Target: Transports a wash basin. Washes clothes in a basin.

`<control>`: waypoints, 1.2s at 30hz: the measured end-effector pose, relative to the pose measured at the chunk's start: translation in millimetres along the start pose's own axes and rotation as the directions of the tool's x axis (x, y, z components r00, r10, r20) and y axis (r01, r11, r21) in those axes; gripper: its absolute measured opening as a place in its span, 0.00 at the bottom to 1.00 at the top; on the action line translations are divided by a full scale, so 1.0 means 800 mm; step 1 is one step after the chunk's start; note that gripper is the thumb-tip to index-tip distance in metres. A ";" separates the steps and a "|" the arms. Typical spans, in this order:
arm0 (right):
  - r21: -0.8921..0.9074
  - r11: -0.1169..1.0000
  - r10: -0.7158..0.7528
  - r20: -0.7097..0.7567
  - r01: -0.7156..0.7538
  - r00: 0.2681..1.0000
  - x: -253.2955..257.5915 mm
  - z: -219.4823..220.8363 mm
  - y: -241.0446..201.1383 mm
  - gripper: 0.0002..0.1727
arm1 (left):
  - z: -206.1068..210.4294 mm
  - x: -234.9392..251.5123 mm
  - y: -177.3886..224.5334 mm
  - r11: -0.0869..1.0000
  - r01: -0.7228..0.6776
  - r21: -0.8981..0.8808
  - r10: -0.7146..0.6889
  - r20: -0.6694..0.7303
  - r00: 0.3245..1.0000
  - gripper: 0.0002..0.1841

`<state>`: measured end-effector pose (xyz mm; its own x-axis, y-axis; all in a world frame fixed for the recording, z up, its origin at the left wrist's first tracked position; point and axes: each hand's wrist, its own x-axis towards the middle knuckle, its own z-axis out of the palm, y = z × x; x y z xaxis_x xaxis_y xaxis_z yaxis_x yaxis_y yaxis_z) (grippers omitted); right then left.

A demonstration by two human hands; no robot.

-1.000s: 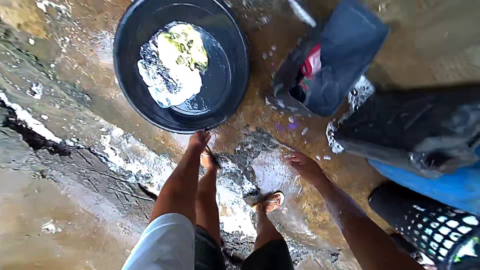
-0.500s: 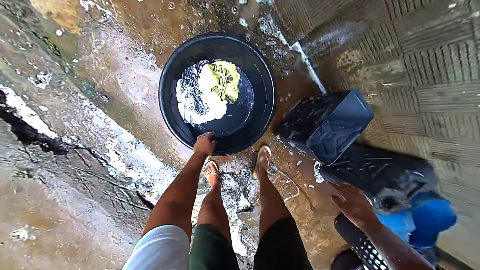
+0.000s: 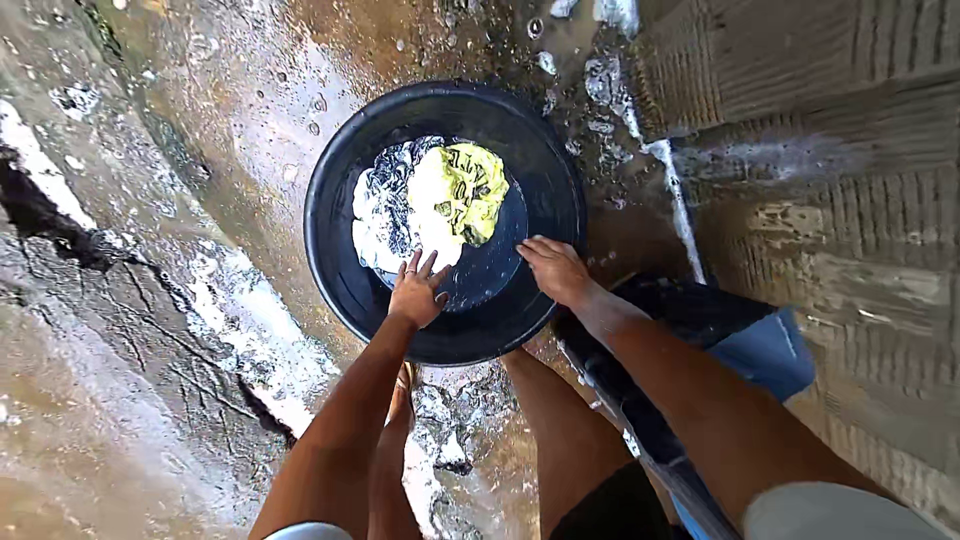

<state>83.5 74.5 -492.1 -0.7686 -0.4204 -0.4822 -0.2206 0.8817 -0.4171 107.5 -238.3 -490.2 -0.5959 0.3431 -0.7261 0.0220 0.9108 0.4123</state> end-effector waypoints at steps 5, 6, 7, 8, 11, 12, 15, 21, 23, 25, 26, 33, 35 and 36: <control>0.069 0.998 -0.011 0.073 0.006 0.997 0.152 0.048 0.015 0.24 | 0.020 0.096 0.016 1.000 -0.007 0.014 0.007 -0.023 1.000 0.28; 0.079 0.997 0.000 0.041 -0.003 0.999 0.174 0.059 0.022 0.25 | 0.026 0.118 0.011 1.000 -0.019 0.025 0.021 -0.067 0.998 0.29; 0.085 0.996 0.017 -0.003 -0.016 1.000 0.195 0.071 0.031 0.26 | 0.033 0.140 0.004 0.999 -0.038 0.033 0.042 -0.136 0.990 0.31; 0.083 0.996 0.040 -0.058 -0.035 0.998 0.213 0.083 0.041 0.26 | 0.037 0.162 -0.004 0.997 -0.058 0.043 0.066 -0.205 0.977 0.32; 0.072 0.984 0.177 -0.223 -0.165 0.959 0.261 0.134 0.055 0.30 | 0.036 0.229 -0.042 0.990 -0.077 0.114 0.111 -0.332 0.937 0.34; 0.085 0.974 0.225 -0.286 -0.209 0.931 0.269 0.160 0.046 0.30 | 0.039 0.242 -0.057 0.987 -0.089 0.137 0.133 -0.354 0.926 0.34; 0.081 0.977 0.215 -0.340 -0.199 0.916 0.254 0.240 -0.018 0.32 | 0.081 0.228 -0.105 0.980 -0.092 0.177 0.158 -0.408 0.899 0.35; -0.059 0.967 -0.254 -0.221 0.247 0.942 0.279 0.218 0.012 0.25 | 0.094 0.175 -0.181 0.977 0.061 0.205 -0.007 -0.255 0.967 0.35; -0.088 0.993 -0.104 -0.342 0.078 0.934 0.297 0.206 0.020 0.27 | 0.077 0.195 -0.170 0.980 0.125 0.156 -0.074 -0.300 0.951 0.36; -0.048 0.997 0.040 -0.409 -0.066 0.912 0.292 0.209 0.003 0.29 | 0.078 0.215 -0.142 0.983 0.163 0.086 -0.111 -0.429 0.896 0.38; -0.039 0.998 0.029 -0.391 -0.048 0.920 0.278 0.216 -0.007 0.29 | 0.087 0.220 -0.127 0.987 0.152 0.060 -0.104 -0.490 0.866 0.40; 0.013 0.983 0.182 -0.149 -0.182 0.972 0.190 0.221 -0.009 0.22 | 0.161 0.171 -0.114 0.984 -0.107 0.145 0.144 -0.273 0.951 0.28; 0.073 0.963 0.265 -0.070 -0.260 0.962 0.171 0.238 -0.045 0.22 | 0.167 0.152 -0.093 0.995 -0.061 0.082 0.075 -0.183 0.980 0.28; 0.116 0.955 0.271 0.022 -0.272 0.962 0.167 0.240 -0.060 0.22 | 0.165 0.144 -0.086 0.997 -0.033 0.070 0.041 -0.126 0.991 0.28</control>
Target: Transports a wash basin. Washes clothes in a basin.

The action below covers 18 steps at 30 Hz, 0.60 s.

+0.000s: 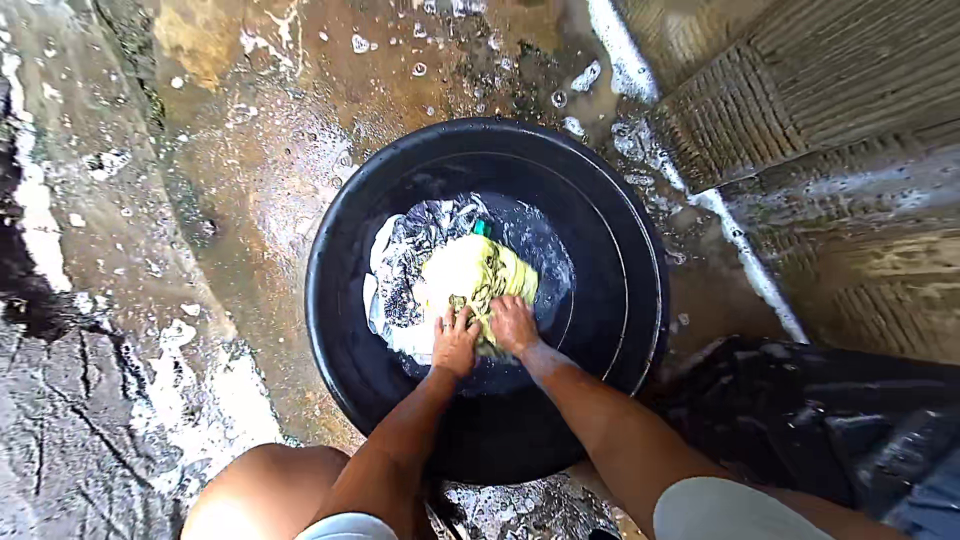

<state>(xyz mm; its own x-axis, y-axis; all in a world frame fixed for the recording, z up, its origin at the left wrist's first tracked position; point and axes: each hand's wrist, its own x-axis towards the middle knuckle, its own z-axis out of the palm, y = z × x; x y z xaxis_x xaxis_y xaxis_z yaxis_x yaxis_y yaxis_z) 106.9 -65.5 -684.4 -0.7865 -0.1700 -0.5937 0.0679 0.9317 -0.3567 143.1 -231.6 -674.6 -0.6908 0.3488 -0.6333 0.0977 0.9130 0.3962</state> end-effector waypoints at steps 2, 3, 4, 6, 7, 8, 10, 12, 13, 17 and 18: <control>0.123 0.991 0.028 0.214 -0.056 0.976 -0.004 -0.017 -0.022 0.21 | -0.011 -0.010 0.004 0.998 0.045 -0.035 -0.041 0.118 0.992 0.31; 0.202 0.974 0.038 0.302 -0.103 0.952 -0.006 -0.036 -0.028 0.20 | -0.014 -0.013 0.006 0.993 0.071 -0.096 -0.054 0.164 0.985 0.32; 0.282 0.949 0.035 0.345 -0.139 0.938 -0.010 -0.055 -0.033 0.21 | -0.017 -0.015 0.008 0.974 0.102 -0.204 -0.064 0.185 0.981 0.35; 0.450 0.888 -0.044 0.286 -0.093 0.957 -0.014 -0.096 -0.053 0.22 | -0.035 -0.014 0.008 0.867 0.148 -0.476 -0.113 0.101 0.988 0.39; 0.539 0.842 -0.095 0.205 -0.031 0.974 -0.015 -0.119 -0.064 0.21 | -0.053 -0.015 0.013 0.800 0.114 -0.589 -0.151 -0.013 0.988 0.35; 0.640 0.767 -0.139 0.095 0.046 0.986 -0.019 -0.139 -0.071 0.19 | -0.077 -0.020 0.022 0.740 0.039 -0.672 -0.166 -0.126 0.978 0.29; 0.814 0.524 -0.162 -0.196 0.253 0.967 -0.026 -0.166 -0.071 0.14 | -0.132 -0.041 0.048 0.658 -0.155 -0.737 -0.120 -0.306 0.944 0.19; 0.861 0.349 -0.070 -0.371 0.371 0.926 -0.017 -0.176 -0.070 0.23 | -0.206 -0.080 0.076 0.635 -0.274 -0.722 -0.036 -0.382 0.923 0.16; 0.879 0.291 0.004 -0.396 0.378 0.918 -0.010 -0.173 -0.071 0.27 | -0.243 -0.101 0.088 0.633 -0.312 -0.708 -0.003 -0.406 0.914 0.14; 0.953 -0.091 0.136 -0.276 0.290 0.951 -0.027 -0.151 -0.122 0.34 | -0.325 -0.155 0.089 0.562 -0.413 -0.717 -0.064 -0.535 0.842 0.13; 0.938 -0.202 0.080 -0.270 0.280 0.960 -0.032 -0.156 -0.137 0.37 | -0.329 -0.154 0.073 0.504 -0.424 -0.752 -0.117 -0.546 0.829 0.18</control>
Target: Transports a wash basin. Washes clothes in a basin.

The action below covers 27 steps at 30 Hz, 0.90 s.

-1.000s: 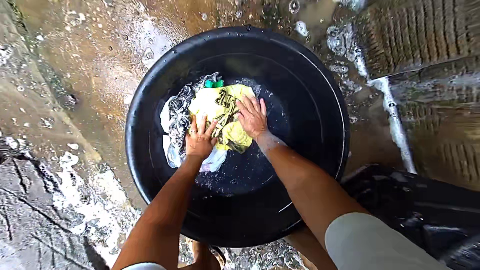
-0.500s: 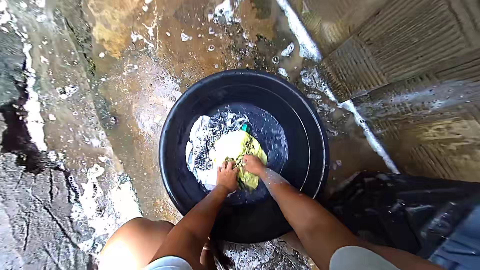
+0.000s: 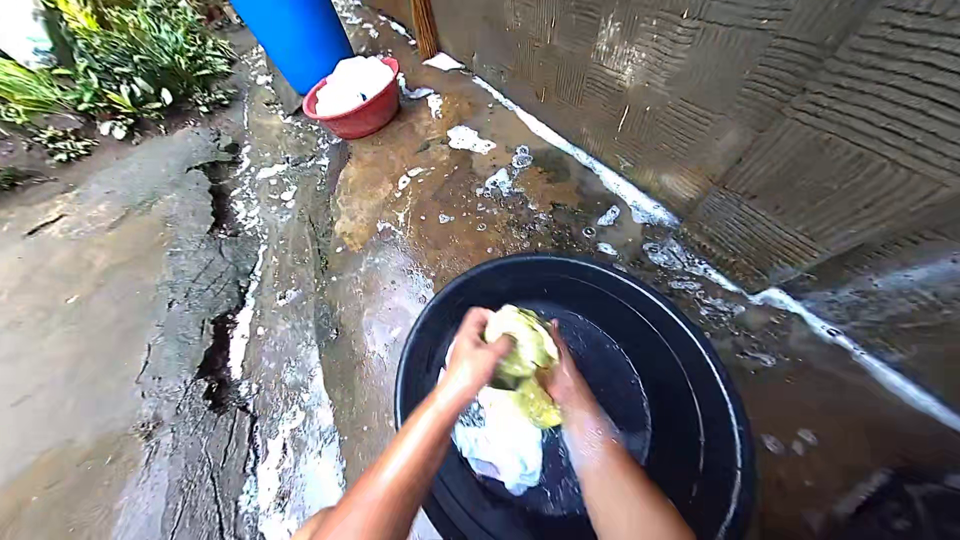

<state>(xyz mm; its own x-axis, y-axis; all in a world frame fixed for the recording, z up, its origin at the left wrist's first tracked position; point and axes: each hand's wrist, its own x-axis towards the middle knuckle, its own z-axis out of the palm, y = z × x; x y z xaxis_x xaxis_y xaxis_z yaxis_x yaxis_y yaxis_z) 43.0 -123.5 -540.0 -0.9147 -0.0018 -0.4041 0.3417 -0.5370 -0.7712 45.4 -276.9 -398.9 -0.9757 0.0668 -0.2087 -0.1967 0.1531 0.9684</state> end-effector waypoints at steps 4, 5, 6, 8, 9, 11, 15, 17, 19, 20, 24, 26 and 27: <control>-0.099 0.990 -0.092 0.077 0.099 0.993 -0.016 0.055 0.006 0.24 | -0.034 0.010 -0.090 0.906 0.307 -0.292 -0.316 0.017 0.949 0.33; -0.206 0.961 -0.170 0.080 0.183 0.982 -0.024 0.071 0.015 0.17 | -0.025 0.009 -0.108 0.852 0.376 -0.363 -0.404 0.001 0.915 0.30; -0.328 0.900 -0.267 0.102 0.286 0.958 -0.034 0.089 0.026 0.14 | -0.012 0.005 -0.116 0.816 0.423 -0.395 -0.482 -0.060 0.874 0.25; -0.574 0.703 -0.415 0.147 0.419 0.898 -0.048 0.111 0.043 0.15 | 0.010 -0.005 -0.111 0.797 0.500 -0.340 -0.570 -0.146 0.809 0.15; -0.685 0.611 -0.415 0.150 0.397 0.897 -0.045 0.107 0.042 0.17 | 0.018 -0.005 -0.115 0.797 0.525 -0.297 -0.580 -0.133 0.804 0.15; -0.778 0.585 -0.315 0.045 0.231 0.948 -0.014 0.075 0.035 0.19 | 0.046 0.002 -0.136 0.839 0.465 -0.283 -0.525 -0.194 0.829 0.15; -0.779 0.625 -0.200 -0.093 0.054 0.975 -0.010 0.061 0.039 0.12 | 0.059 0.030 -0.189 0.926 0.343 -0.161 -0.376 -0.276 0.885 0.14; -0.759 0.637 -0.254 -0.039 0.136 0.966 -0.026 0.070 0.052 0.09 | 0.042 0.041 -0.238 0.969 0.234 0.077 -0.208 -0.253 0.945 0.16; -0.758 0.616 -0.296 0.028 0.213 0.955 -0.017 0.057 0.062 0.09 | 0.048 0.029 -0.217 0.955 0.272 -0.120 -0.294 -0.243 0.925 0.14; -0.785 0.581 -0.276 0.060 0.216 0.959 -0.003 0.045 0.056 0.11 | 0.051 0.025 -0.190 0.910 0.342 -0.234 -0.392 -0.214 0.895 0.16; -0.901 0.426 -0.086 0.047 0.080 0.995 0.086 0.013 0.010 0.29 | 0.036 0.016 -0.135 0.810 0.526 -0.260 -0.559 -0.072 0.826 0.40; -0.850 0.525 -0.031 0.043 0.053 0.999 0.120 0.014 -0.011 0.33 | 0.015 0.023 -0.138 0.791 0.534 -0.300 -0.583 -0.102 0.806 0.45; -0.785 0.618 -0.022 0.046 0.050 0.999 0.136 0.013 -0.017 0.33 | 0.003 0.028 -0.148 0.774 0.544 -0.324 -0.606 -0.129 0.785 0.46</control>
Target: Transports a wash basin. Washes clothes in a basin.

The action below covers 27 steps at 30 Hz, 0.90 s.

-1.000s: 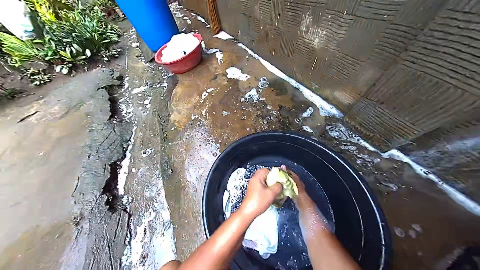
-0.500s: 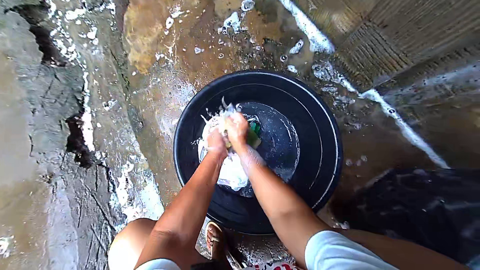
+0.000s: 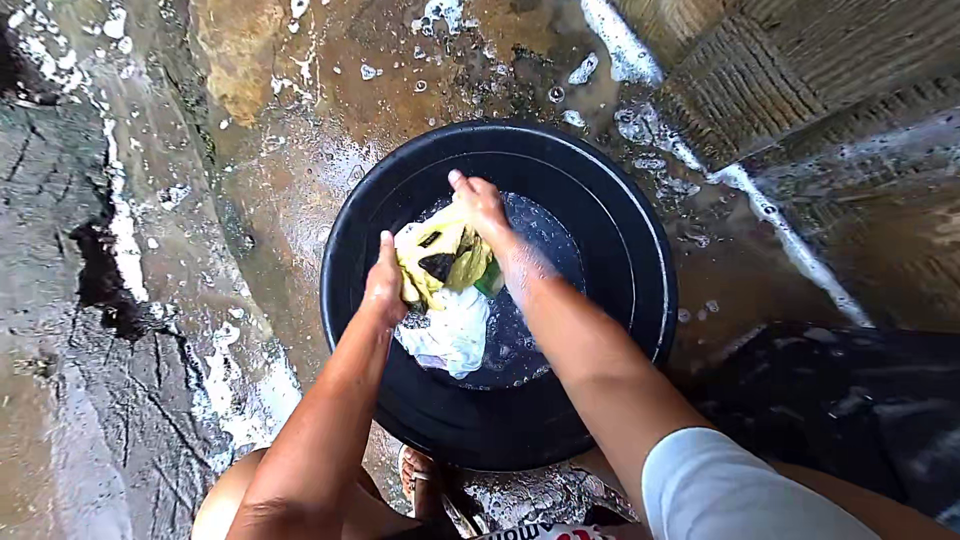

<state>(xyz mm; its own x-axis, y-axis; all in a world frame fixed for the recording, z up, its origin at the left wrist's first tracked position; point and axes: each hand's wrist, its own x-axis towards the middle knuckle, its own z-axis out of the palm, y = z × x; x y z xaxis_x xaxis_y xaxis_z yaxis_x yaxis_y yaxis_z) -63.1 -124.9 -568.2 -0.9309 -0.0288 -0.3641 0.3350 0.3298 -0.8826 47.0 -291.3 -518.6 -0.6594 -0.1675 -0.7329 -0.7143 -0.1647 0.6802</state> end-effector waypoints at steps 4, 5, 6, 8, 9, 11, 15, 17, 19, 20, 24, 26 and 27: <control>0.297 0.954 -0.050 0.038 0.036 0.998 0.042 -0.049 0.048 0.27 | -0.058 0.052 -0.036 0.950 0.073 0.305 -0.033 -0.136 0.990 0.35; 0.270 0.962 -0.052 -0.003 0.051 0.999 0.045 -0.069 0.081 0.25 | -0.069 0.064 -0.044 0.884 0.034 0.465 0.028 -0.125 0.992 0.28; 0.243 0.968 -0.034 -0.085 0.053 0.996 0.043 -0.088 0.122 0.24 | -0.073 0.073 -0.048 0.807 -0.004 0.591 0.088 -0.114 0.990 0.22; 0.303 0.953 0.112 -0.292 -0.020 0.950 0.017 -0.102 0.201 0.24 | -0.063 0.082 -0.040 0.690 -0.080 0.719 0.183 -0.067 0.981 0.17; 0.349 0.934 0.210 -0.356 -0.079 0.911 -0.003 -0.091 0.225 0.25 | -0.052 0.085 -0.035 0.668 -0.124 0.734 0.225 -0.041 0.973 0.15; 0.371 0.912 0.310 -0.336 -0.178 0.889 -0.034 -0.039 0.227 0.25 | -0.028 0.106 -0.029 0.625 -0.199 0.755 0.298 0.005 0.954 0.15; 0.019 0.965 0.262 -0.049 -0.261 0.964 -0.048 0.044 0.183 0.42 | -0.004 0.172 -0.035 0.471 -0.137 0.871 0.285 -0.003 0.959 0.31; -0.110 0.968 0.242 0.175 -0.226 0.954 -0.065 0.047 0.192 0.46 | -0.002 0.181 -0.049 0.379 -0.007 0.925 0.186 -0.068 0.980 0.39; -0.255 0.955 0.258 0.448 -0.154 0.856 -0.087 0.040 0.193 0.44 | -0.008 0.174 -0.064 0.320 0.025 0.947 0.050 -0.043 0.998 0.39; -0.361 0.922 0.333 0.563 -0.138 0.756 -0.100 0.037 0.184 0.43 | -0.017 0.165 -0.074 0.307 -0.005 0.952 -0.053 0.022 0.998 0.39; -0.523 0.830 0.545 0.681 -0.197 0.489 -0.094 -0.010 0.150 0.27 | -0.046 0.123 -0.121 0.396 -0.160 0.904 -0.370 0.317 0.873 0.36; -0.397 0.896 0.411 0.569 -0.200 0.712 -0.061 -0.052 0.158 0.19 | -0.039 0.097 -0.100 0.457 -0.154 0.876 -0.411 0.362 0.837 0.33; -0.348 0.926 0.285 0.400 -0.143 0.871 -0.045 -0.066 0.169 0.17 | -0.035 0.089 -0.080 0.497 -0.161 0.853 -0.356 0.369 0.859 0.30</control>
<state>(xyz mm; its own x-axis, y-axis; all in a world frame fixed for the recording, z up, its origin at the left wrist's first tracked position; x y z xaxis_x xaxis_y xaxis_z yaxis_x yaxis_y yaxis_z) 8.0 -29.4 -658.5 -0.6575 -0.3084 -0.6875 0.3929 0.6382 -0.6621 52.2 -320.3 -613.8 -0.3986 0.2737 -0.8753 -0.4493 0.7738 0.4465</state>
